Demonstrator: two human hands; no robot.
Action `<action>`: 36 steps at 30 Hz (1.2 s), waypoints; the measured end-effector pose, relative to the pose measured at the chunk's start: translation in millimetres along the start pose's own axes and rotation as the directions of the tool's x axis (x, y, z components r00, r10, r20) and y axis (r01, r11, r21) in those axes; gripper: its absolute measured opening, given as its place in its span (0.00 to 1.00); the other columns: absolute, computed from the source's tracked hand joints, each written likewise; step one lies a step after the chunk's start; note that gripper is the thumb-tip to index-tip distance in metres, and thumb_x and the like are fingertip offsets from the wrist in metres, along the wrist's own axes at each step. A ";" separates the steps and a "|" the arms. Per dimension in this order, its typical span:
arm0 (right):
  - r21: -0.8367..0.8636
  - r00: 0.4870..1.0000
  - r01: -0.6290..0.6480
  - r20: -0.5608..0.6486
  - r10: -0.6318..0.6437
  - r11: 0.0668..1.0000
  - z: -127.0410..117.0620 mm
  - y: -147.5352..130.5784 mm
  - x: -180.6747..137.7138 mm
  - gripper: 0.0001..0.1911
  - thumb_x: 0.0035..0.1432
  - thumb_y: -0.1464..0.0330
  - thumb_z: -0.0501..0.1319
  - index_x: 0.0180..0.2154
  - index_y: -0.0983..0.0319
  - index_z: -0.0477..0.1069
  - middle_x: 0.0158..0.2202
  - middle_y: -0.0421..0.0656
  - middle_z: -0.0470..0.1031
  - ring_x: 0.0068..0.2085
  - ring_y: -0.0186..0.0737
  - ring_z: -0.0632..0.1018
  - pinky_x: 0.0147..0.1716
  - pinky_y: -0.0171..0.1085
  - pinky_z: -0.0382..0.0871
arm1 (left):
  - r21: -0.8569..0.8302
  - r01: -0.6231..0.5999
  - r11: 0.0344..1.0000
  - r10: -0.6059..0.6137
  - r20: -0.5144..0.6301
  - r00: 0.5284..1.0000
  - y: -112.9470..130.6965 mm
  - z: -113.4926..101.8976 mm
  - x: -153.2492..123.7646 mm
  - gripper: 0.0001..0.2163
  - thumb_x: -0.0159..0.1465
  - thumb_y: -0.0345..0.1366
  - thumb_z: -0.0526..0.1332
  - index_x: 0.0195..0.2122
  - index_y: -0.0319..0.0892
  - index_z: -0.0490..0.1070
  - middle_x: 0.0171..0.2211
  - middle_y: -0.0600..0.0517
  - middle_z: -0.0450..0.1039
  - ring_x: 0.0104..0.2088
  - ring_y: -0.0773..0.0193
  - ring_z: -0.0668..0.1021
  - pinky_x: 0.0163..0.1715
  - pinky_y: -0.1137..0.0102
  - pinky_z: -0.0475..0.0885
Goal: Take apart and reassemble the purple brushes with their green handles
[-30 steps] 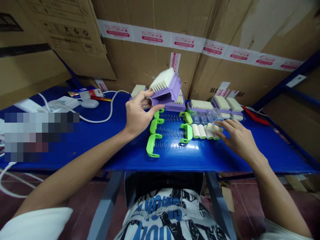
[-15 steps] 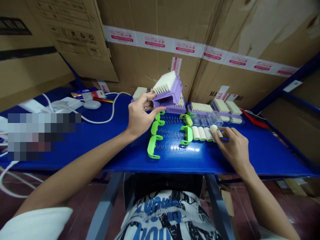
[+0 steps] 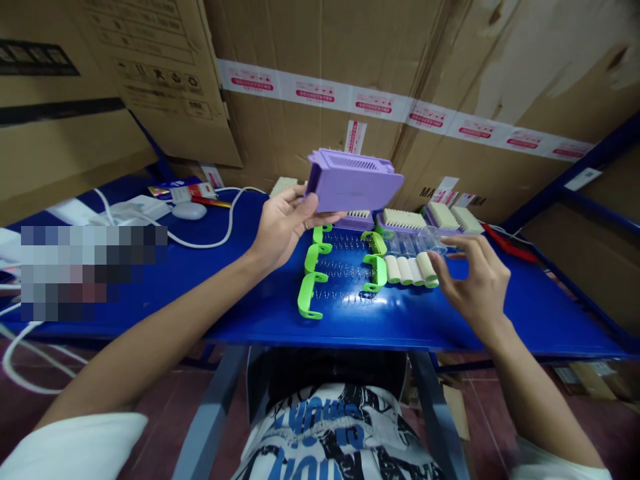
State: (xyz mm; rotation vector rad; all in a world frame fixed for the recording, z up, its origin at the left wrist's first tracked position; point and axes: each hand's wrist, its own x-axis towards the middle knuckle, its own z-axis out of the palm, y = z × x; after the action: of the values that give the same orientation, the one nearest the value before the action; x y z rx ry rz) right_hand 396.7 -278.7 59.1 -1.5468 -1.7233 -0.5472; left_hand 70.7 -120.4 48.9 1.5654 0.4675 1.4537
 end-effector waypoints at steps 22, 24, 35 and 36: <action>0.336 0.906 0.290 0.205 -0.370 0.896 54.8 11.1 218.1 0.47 0.54 0.45 0.79 0.69 0.56 0.72 0.63 0.52 0.82 0.60 0.60 0.83 0.61 0.58 0.81 | 0.432 0.089 0.898 0.088 -0.373 0.924 -24.7 -65.6 42.1 0.10 0.66 0.41 0.71 0.44 0.42 0.80 0.46 0.42 0.88 0.49 0.50 0.90 0.57 0.53 0.88; 0.038 0.835 0.341 0.446 -0.322 0.939 55.9 35.0 225.3 0.44 0.53 0.50 0.79 0.66 0.60 0.78 0.65 0.57 0.82 0.62 0.66 0.82 0.63 0.59 0.78 | 0.572 0.223 0.789 0.053 -0.426 0.903 -38.3 -83.7 49.7 0.11 0.65 0.34 0.69 0.48 0.43 0.79 0.55 0.41 0.85 0.60 0.47 0.86 0.69 0.50 0.80; -0.331 0.685 0.280 0.727 0.054 0.901 89.8 83.7 232.1 0.47 0.60 0.44 0.78 0.72 0.63 0.79 0.68 0.62 0.82 0.66 0.70 0.83 0.64 0.55 0.78 | 0.580 0.406 0.706 -0.236 -0.349 0.907 -77.7 -99.8 51.0 0.28 0.67 0.43 0.73 0.66 0.42 0.71 0.73 0.31 0.74 0.75 0.35 0.75 0.77 0.45 0.67; -0.347 0.683 0.279 0.727 0.069 0.896 90.8 86.8 232.9 0.47 0.60 0.44 0.79 0.72 0.63 0.79 0.68 0.63 0.82 0.66 0.71 0.83 0.64 0.56 0.78 | 0.579 0.403 0.708 -0.241 -0.339 0.910 -78.4 -99.9 50.8 0.28 0.67 0.43 0.73 0.66 0.43 0.71 0.73 0.32 0.75 0.75 0.35 0.76 0.77 0.45 0.67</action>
State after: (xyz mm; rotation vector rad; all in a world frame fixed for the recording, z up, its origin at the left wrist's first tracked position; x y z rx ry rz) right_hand 460.0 -44.3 164.1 -2.1987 -2.4284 -0.4060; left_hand 13.6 -5.0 2.9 1.6954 1.4455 1.2622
